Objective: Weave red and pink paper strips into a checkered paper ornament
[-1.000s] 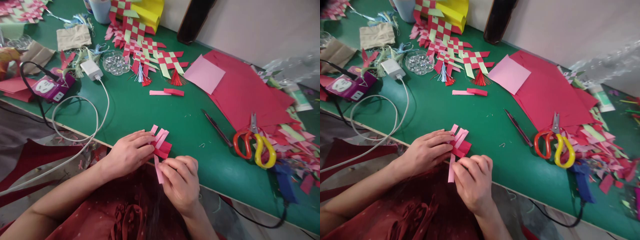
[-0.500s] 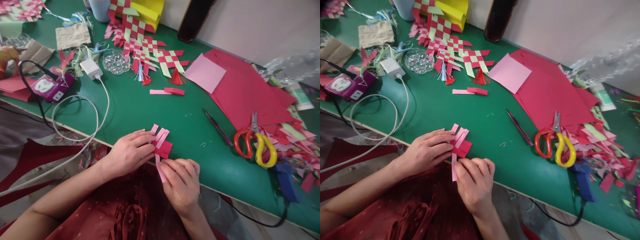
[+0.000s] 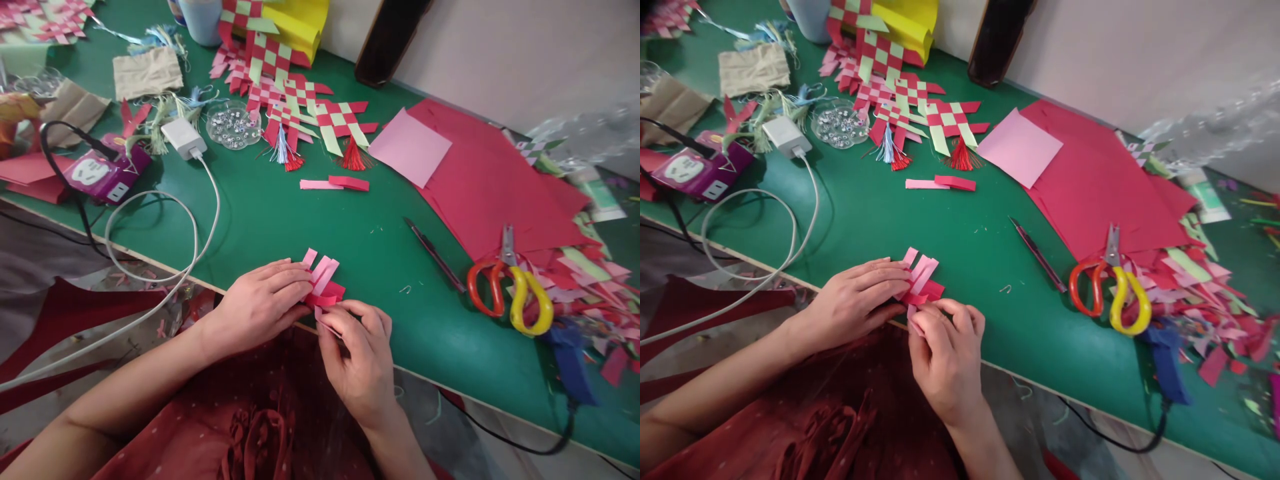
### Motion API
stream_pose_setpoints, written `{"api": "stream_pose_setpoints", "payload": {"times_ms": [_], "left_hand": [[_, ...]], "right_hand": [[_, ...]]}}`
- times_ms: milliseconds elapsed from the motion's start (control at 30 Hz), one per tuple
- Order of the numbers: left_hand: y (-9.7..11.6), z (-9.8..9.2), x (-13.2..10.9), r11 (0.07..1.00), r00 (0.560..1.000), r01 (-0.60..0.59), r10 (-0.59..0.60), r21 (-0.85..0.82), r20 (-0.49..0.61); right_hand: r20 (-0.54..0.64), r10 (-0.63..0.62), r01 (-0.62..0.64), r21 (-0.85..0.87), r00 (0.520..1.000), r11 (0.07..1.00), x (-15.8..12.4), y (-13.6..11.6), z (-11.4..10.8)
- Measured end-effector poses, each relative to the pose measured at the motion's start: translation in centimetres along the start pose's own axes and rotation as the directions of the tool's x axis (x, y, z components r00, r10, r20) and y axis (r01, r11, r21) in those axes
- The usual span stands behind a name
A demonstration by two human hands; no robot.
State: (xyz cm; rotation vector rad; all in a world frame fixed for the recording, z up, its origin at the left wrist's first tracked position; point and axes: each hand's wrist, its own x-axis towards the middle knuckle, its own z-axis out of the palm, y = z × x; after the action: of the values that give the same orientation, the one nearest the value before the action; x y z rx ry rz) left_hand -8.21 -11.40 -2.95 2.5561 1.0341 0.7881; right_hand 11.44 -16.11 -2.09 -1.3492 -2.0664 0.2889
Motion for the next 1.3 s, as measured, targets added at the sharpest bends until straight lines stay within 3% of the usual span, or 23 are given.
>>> {"api": "stream_pose_setpoints", "payload": {"times_ms": [300, 667, 867, 1100, 1300], "left_hand": [[0.1, 0.0, 0.1, 1.000, 1.000, 0.015, -0.015, -0.010, -0.016], [0.0, 0.2, -0.1, 1.000, 1.000, 0.009, -0.009, 0.015, -0.013], [-0.1, 0.2, -0.3, 1.000, 0.999, 0.016, -0.016, -0.004, 0.033], [0.4, 0.4, 0.2, 0.999, 0.998, 0.040, -0.039, 0.010, -0.050], [0.3, 0.4, 0.3, 0.999, 0.998, 0.040, -0.039, 0.007, -0.045]], "right_hand": [[-0.035, 0.075, -0.076, -0.020, 0.997, 0.997, 1.5, 0.0, 0.3], [0.055, 0.130, -0.120, -0.155, 0.990, 0.981, 2.4, 0.6, 0.8], [0.101, 0.141, -0.125, -0.153, 0.985, 0.980, 2.9, 0.8, 0.9], [0.105, 0.139, -0.125, -0.129, 0.985, 0.984, 3.1, 0.7, 0.8], [0.114, 0.116, -0.106, -0.085, 0.987, 0.991, 3.1, 0.9, 0.4]]}}
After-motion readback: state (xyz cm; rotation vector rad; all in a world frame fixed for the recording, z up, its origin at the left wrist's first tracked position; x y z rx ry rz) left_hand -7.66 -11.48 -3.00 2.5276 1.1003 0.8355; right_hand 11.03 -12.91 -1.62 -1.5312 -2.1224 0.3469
